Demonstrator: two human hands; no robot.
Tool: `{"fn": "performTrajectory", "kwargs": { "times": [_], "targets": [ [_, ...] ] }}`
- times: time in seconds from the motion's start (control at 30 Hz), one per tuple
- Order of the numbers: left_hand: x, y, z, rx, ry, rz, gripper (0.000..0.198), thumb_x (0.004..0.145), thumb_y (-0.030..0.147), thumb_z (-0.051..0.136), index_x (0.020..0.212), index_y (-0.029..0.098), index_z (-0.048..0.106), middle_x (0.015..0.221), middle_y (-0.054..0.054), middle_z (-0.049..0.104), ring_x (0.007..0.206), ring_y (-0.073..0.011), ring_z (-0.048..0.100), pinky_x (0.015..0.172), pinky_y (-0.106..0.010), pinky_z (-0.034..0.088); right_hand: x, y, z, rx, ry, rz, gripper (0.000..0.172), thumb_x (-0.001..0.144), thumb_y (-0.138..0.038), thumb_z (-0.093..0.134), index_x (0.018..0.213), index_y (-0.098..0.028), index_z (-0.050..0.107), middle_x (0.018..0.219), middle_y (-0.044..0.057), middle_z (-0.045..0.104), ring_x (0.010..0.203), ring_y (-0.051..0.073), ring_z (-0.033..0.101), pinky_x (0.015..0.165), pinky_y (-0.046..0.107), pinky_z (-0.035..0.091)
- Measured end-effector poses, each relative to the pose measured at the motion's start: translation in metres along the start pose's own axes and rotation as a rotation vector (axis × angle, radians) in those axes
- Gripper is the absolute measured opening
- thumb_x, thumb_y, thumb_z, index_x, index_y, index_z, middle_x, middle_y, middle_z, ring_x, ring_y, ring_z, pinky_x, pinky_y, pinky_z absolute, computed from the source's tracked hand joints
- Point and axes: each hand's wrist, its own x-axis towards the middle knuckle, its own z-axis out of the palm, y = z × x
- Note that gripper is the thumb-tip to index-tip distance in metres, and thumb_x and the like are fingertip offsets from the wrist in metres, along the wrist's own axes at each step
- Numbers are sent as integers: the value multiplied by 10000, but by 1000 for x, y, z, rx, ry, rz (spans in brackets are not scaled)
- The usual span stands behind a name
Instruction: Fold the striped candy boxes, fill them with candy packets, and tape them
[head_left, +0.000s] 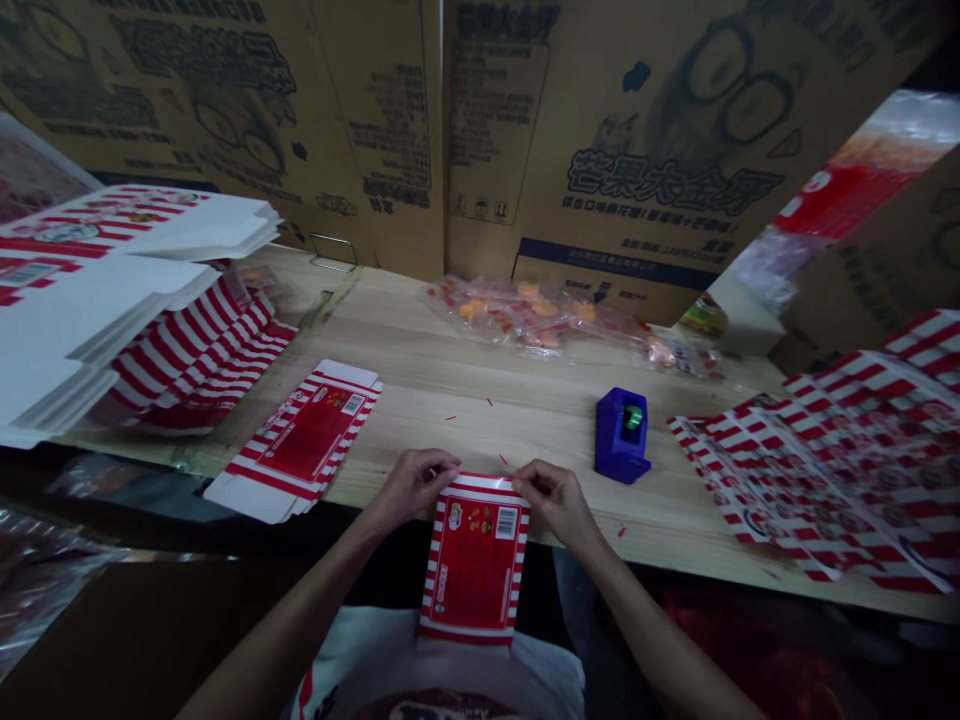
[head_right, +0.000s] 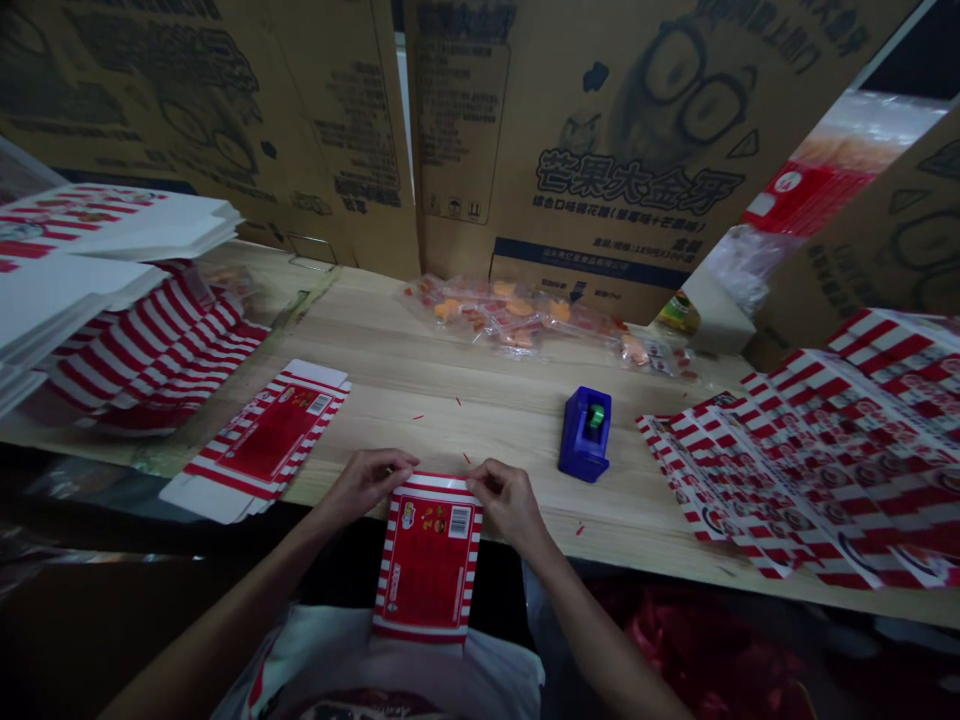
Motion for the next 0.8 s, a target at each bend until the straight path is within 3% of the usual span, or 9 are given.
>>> {"fn": "performTrajectory", "kwargs": {
  "times": [0.17, 0.27, 0.43, 0.6, 0.73, 0.8],
  "targets": [
    [-18, -7, 6, 93, 39, 88, 183, 744, 260, 716, 919, 216, 749, 952, -90, 742, 828, -215, 677, 750, -287, 509, -23, 9, 7, -79, 48, -253, 62, 796, -250, 693, 846, -215, 698, 972, 78, 706, 909, 216, 660, 808, 334, 521],
    [-25, -11, 11, 124, 101, 99, 188, 749, 241, 712, 932, 234, 755, 1011, -100, 739, 919, -242, 683, 855, -331, 508, -31, 13, 13, -42, 114, -221, 44, 816, -252, 672, 841, -219, 686, 974, 82, 699, 915, 212, 661, 798, 331, 530],
    [-27, -11, 13, 79, 124, 69, 175, 720, 219, 730, 889, 254, 761, 1017, -96, 736, 942, -255, 678, 902, -367, 498, -31, 14, 16, 73, 145, -96, 104, 809, -311, 676, 852, -216, 682, 980, 81, 700, 908, 211, 660, 793, 326, 537],
    [-29, -7, 21, -95, 186, -15, 114, 693, 283, 753, 787, 219, 737, 922, -90, 735, 893, -249, 669, 862, -361, 512, -34, 13, 20, 90, 186, -100, 101, 809, -319, 677, 801, -220, 694, 964, 81, 700, 921, 210, 656, 826, 340, 531],
    [-34, -10, 31, -370, 173, -205, 322, 733, 386, 726, 988, 192, 690, 1022, -83, 704, 902, -235, 664, 787, -327, 540, -41, 12, 16, 40, 128, -124, 219, 827, -329, 652, 1029, -251, 689, 1140, 87, 660, 1042, 216, 625, 835, 342, 535],
    [-33, -12, 31, -447, 198, -273, 382, 727, 407, 734, 1035, 192, 661, 1046, -73, 694, 876, -225, 670, 739, -303, 550, -40, 11, -2, -62, 229, -179, 320, 819, -317, 655, 1134, -259, 654, 1228, 91, 612, 1089, 218, 595, 837, 336, 528]
  ]
}}
